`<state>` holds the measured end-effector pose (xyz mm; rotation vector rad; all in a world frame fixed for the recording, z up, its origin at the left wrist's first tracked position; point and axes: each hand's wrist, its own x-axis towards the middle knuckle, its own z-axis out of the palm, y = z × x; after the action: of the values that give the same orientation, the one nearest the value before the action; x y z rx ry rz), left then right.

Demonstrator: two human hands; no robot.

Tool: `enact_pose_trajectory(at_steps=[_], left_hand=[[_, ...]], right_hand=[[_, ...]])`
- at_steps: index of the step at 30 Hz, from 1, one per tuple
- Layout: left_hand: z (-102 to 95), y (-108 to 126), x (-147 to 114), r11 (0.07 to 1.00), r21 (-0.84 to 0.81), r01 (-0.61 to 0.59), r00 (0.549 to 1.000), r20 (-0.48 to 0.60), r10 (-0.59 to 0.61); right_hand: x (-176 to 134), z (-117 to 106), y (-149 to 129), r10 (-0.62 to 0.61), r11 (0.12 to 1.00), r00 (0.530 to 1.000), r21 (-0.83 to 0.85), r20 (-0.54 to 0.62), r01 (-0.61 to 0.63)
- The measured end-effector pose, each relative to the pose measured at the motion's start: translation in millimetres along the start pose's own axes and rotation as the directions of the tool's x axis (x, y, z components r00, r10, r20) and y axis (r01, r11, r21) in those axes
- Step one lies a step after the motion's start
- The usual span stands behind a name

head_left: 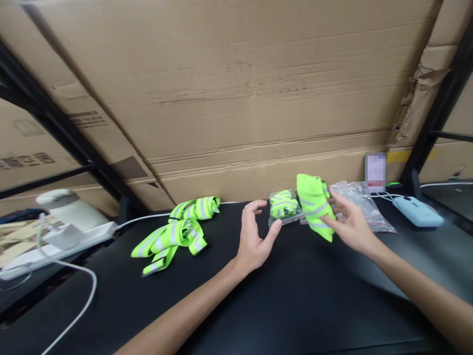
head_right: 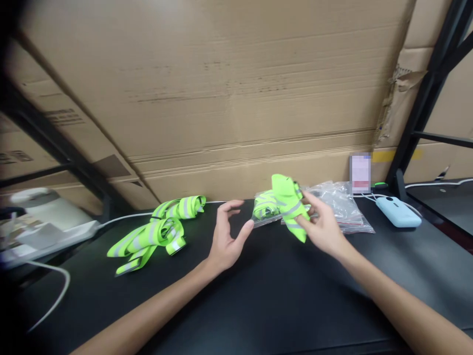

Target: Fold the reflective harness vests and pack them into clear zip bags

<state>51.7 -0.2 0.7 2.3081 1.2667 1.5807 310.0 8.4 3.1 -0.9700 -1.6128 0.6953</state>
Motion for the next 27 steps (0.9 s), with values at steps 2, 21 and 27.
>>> enact_pose_trajectory(at_steps=[2, 21, 27], left_hand=[[7.7, 4.2, -0.8, 0.999, 0.044, 0.0, 0.997, 0.08, -0.003], [143.7, 42.4, 42.8, 0.949, -0.012, -0.316, 0.903, 0.302, 0.305], [68.8, 10.1, 86.3, 0.992, -0.114, -0.06, 0.996, -0.068, 0.052]], right_hand=[[11.9, -13.5, -2.0, 0.036, 0.986, 0.997, 0.162, -0.064, -0.025], [43.9, -77.5, 16.5, 0.214, 0.858, 0.886, 0.512, -0.412, 0.031], [50.0, -120.6, 7.3, 0.139, 0.808, 0.827, 0.545, -0.545, 0.224]])
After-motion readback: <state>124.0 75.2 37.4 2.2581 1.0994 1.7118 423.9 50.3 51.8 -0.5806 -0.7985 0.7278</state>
